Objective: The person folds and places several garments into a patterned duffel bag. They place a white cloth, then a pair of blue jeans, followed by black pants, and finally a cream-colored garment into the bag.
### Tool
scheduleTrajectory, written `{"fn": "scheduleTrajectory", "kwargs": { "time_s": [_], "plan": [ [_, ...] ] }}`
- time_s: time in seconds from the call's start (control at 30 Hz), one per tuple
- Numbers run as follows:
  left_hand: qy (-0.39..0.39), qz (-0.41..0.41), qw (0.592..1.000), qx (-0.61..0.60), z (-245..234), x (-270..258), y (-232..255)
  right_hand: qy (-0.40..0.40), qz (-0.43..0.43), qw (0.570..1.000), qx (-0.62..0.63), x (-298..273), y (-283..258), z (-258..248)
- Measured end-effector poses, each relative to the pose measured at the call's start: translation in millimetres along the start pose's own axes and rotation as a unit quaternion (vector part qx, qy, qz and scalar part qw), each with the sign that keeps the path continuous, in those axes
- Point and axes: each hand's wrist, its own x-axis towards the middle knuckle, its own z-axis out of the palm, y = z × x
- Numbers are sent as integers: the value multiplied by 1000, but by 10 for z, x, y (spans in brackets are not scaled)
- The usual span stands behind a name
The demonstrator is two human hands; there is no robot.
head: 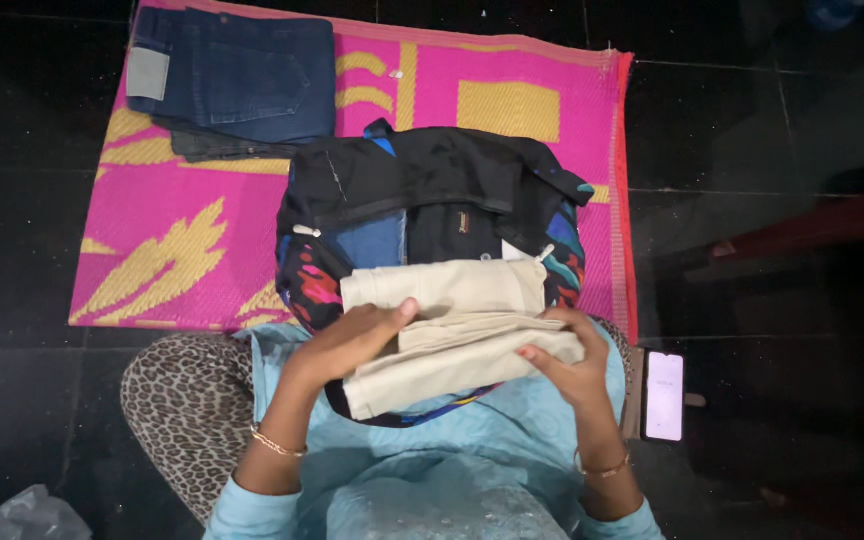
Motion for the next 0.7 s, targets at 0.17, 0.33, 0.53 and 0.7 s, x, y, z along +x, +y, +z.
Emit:
{"fn": "scheduleTrajectory", "kwargs": {
  "time_s": [0.17,0.33,0.53,0.7],
  "plan": [
    [4,-10,999,-46,89,177,-497,21,90,995,25,88,-209,176],
    [-20,69,914,-399,37,364,-1042,31,198,974,103,624,-213,284],
    [149,99,913,-365,309,422,-1119,-36,263,962,57,1100,-218,500],
    [243,60,866,-432,410,398,-793,34,59,943,-327,1035,-536,635]
  ]
}}
